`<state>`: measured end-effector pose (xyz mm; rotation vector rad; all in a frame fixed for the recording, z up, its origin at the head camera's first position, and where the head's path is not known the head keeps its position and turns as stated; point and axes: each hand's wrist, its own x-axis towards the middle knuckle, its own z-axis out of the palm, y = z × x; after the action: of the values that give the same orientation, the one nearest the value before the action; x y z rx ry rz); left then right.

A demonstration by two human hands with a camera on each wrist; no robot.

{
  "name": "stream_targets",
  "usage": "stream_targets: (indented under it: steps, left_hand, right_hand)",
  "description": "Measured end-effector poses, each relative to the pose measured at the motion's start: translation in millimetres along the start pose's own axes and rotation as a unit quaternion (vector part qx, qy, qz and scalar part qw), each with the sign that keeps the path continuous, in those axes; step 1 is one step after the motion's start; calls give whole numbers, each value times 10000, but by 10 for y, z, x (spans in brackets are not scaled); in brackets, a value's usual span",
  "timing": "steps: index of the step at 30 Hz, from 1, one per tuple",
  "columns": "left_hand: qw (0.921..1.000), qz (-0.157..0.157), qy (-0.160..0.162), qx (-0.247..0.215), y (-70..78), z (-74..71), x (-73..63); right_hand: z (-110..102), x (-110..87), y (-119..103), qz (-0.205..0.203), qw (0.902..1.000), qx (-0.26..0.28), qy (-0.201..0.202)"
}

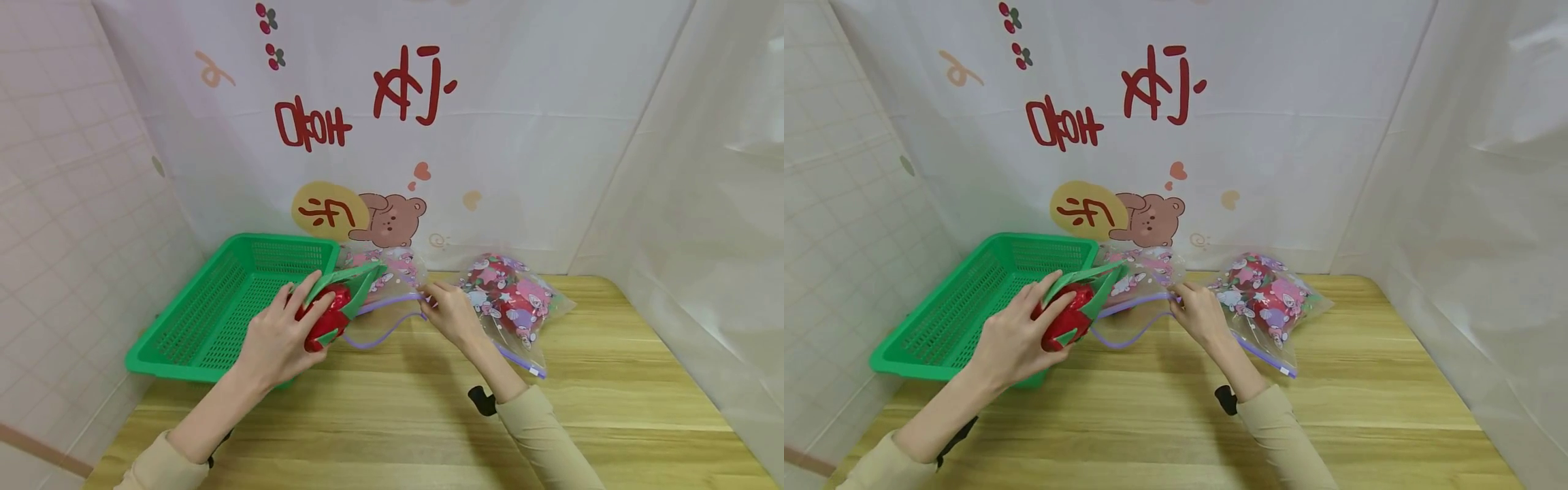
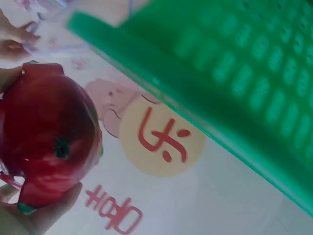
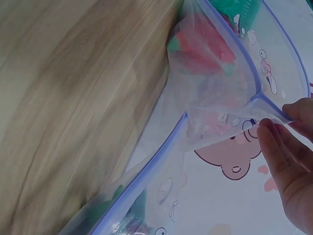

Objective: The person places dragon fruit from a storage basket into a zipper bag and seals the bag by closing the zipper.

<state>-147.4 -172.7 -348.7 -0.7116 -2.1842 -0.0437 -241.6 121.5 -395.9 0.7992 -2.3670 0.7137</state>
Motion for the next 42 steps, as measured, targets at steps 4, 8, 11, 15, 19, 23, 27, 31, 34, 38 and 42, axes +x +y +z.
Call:
stream_targets:
  steps: [4, 8, 11, 15, 19, 23, 27, 31, 34, 38, 42]
  left_hand:
    - [9997, 172, -129, 125, 130, -7, -41]
    - [9992, 227, -278, 184, 225, 0, -104]
    - [9990, 268, -291, 218, 282, 19, -149]
    - [9985, 331, -365, 254, 373, 57, -192]
    - [9977, 325, -550, 227, 479, 120, -237]
    - [9969, 225, -717, 214, 575, 201, -276]
    - [9952, 62, -918, 323, 639, 288, -302]
    - [9926, -182, -1083, 519, 661, 375, -319]
    - [9906, -416, -1147, 621, 658, 432, -320]
    - [9877, -807, -1178, 634, 644, 488, -302]
    - [9862, -1118, -1087, 557, 636, 524, -258]
  right_hand:
    - [-4, 6, -2, 45, 10000, -20, -25]
    - [2, 10, -6, 34, 10000, -43, -65]
    - [7, 16, -8, 22, 9999, -4, -101]
    - [6, 32, -8, 66, 9999, 54, -115]
    - [-4, 48, -18, 115, 9998, 43, -127]
    - [-10, 60, -34, 156, 9998, -7, -99]
    - [-1, 66, -37, 157, 9999, -37, -37]
    - [6, 65, -44, 135, 9999, -48, 21]
    - [13, 62, -52, 84, 9999, -41, 69]
    - [24, 54, -63, -64, 9998, -37, 170]
    - [38, 30, -54, -306, 9990, -216, 247]
